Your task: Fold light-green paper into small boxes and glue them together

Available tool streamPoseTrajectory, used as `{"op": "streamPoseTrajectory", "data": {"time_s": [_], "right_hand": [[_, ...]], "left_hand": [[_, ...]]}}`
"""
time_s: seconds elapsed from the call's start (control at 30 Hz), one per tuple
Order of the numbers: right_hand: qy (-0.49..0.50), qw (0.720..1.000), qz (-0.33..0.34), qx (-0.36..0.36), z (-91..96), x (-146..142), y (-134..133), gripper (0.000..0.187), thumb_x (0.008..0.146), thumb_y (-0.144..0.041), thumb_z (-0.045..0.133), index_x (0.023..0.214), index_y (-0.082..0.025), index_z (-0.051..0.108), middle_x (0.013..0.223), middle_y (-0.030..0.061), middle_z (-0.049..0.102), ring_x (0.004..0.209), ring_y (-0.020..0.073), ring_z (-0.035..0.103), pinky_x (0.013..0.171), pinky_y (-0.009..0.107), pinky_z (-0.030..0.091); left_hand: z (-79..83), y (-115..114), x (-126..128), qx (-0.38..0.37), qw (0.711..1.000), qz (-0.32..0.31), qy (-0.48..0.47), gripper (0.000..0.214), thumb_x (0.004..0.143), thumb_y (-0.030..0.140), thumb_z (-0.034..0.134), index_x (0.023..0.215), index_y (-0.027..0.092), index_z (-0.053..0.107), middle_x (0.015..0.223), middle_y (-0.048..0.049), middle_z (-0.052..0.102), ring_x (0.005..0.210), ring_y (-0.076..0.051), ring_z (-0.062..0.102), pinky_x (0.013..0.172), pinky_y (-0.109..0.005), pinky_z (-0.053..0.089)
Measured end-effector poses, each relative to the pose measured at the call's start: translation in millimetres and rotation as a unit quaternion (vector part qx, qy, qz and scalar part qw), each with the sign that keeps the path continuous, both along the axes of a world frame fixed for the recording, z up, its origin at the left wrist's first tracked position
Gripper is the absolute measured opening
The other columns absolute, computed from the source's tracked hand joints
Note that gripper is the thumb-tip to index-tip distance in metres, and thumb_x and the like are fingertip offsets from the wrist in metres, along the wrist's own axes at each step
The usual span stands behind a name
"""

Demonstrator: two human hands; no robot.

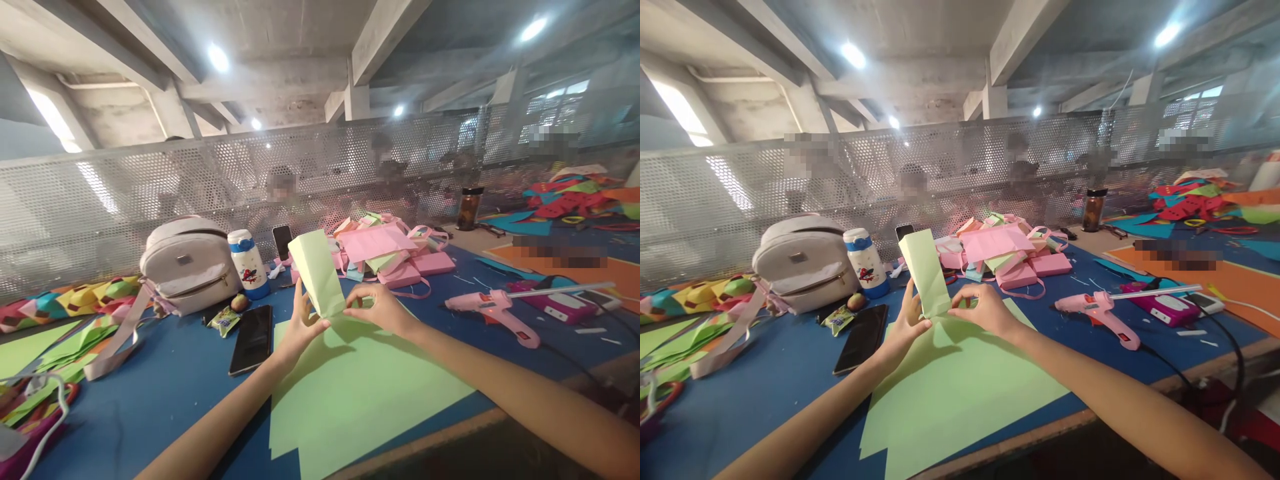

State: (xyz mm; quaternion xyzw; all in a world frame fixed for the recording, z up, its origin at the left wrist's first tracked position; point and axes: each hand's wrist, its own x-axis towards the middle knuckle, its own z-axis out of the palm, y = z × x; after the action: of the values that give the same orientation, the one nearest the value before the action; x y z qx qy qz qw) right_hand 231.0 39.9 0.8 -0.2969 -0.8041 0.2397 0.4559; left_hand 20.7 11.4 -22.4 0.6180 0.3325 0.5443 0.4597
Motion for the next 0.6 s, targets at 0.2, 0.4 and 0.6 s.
{"op": "streamPoseTrajectory", "data": {"time_s": [0.2,0.4,0.6], "right_hand": [[-0.046,0.996,0.038,-0.07,1.1,0,-3,0.011,0.075,-0.027,0.075,0.073,-0.017,0.072,0.071,0.0001,0.07,0.064,0.0132,0.053,0.063,0.026,0.042],[-0.017,0.981,0.107,-0.158,-4.7,-3,-5,0.022,0.071,-0.03,0.075,0.087,-0.016,0.074,0.082,0.003,0.071,0.074,0.0174,0.056,0.067,0.027,0.045],[0.054,0.929,0.196,-0.309,0.6,-4,-16,0.041,0.074,-0.044,0.078,0.104,-0.018,0.07,0.103,0.0076,0.072,0.097,0.0248,0.065,0.084,0.035,0.051]], "left_hand": [[2.3,-3,0,-0.012,1.0,0.004,0.016,0.114,0.071,0.053,0.08,0.157,0.03,0.009,0.153,-0.0144,0.04,0.137,-0.033,0.045,0.105,-0.042,0.047],[-7.8,1,-2,0.029,0.998,0.02,0.055,0.099,0.072,0.058,0.077,0.153,0.031,0.026,0.156,-0.0121,0.038,0.142,-0.035,0.037,0.107,-0.043,0.044],[-9.7,0,-2,0.053,0.994,0.019,0.092,0.097,0.071,0.064,0.075,0.151,0.03,0.032,0.158,-0.0128,0.035,0.143,-0.036,0.035,0.11,-0.047,0.039]]}}
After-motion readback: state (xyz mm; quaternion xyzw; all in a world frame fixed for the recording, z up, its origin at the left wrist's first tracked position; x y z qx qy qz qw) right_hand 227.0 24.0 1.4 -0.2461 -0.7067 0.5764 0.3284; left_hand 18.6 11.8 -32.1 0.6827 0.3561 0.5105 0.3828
